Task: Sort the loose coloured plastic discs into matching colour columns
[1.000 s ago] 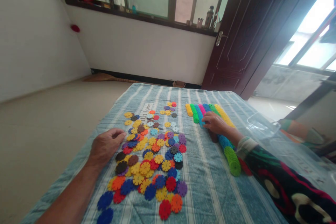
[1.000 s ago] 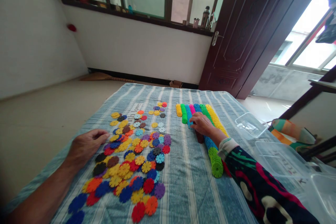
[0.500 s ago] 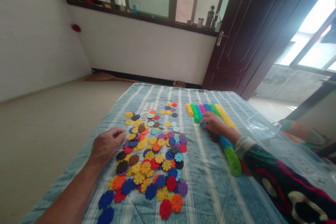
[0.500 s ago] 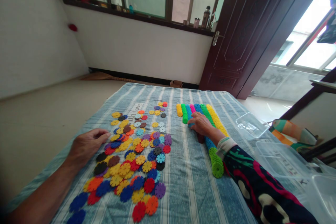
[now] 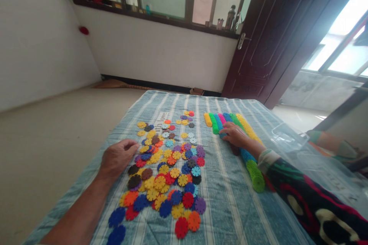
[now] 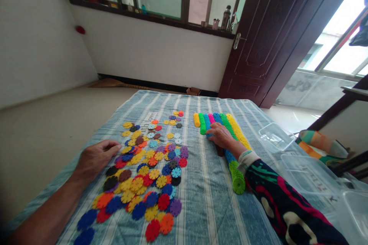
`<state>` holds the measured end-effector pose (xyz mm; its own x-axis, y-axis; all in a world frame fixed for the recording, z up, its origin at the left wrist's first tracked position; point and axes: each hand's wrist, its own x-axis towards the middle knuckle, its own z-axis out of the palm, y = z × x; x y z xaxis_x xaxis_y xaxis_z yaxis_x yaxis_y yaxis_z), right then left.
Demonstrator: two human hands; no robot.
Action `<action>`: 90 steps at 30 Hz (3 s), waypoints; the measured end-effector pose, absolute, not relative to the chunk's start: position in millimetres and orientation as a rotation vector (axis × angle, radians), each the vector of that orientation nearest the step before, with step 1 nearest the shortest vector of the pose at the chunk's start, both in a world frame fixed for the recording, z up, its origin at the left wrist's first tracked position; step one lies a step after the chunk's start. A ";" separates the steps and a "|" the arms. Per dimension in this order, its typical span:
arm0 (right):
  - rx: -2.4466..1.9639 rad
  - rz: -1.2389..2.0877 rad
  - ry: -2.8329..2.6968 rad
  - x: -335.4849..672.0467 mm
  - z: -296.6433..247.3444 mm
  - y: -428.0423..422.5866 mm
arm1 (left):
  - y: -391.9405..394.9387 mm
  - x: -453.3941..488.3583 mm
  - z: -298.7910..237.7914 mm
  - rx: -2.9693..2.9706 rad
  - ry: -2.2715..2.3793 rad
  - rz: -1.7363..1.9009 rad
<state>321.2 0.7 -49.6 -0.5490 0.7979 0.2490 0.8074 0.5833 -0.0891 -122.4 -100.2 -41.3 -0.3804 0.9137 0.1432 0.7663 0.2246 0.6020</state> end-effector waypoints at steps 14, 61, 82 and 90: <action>-1.268 -0.019 -2.448 323.0 -52.3 2.9 | -101.6 -121.1 -38.9 1.575 2.255 0.880; -1.201 -0.064 -2.479 291.8 -38.4 -30.5 | -101.4 -121.6 -40.4 1.625 2.257 0.892; -0.724 0.159 -2.668 209.3 -37.8 -123.5 | -103.1 -120.3 -42.7 1.678 2.229 0.947; -0.859 0.196 -2.384 247.7 -30.8 -87.4 | -102.3 -119.8 -39.8 1.669 2.252 0.918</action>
<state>247.7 -87.4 -30.8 -0.6170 0.6220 0.4822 0.5349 0.7808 -0.3227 -119.8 -102.3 -39.8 -0.3470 0.9156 0.2031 0.7967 0.1735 0.5790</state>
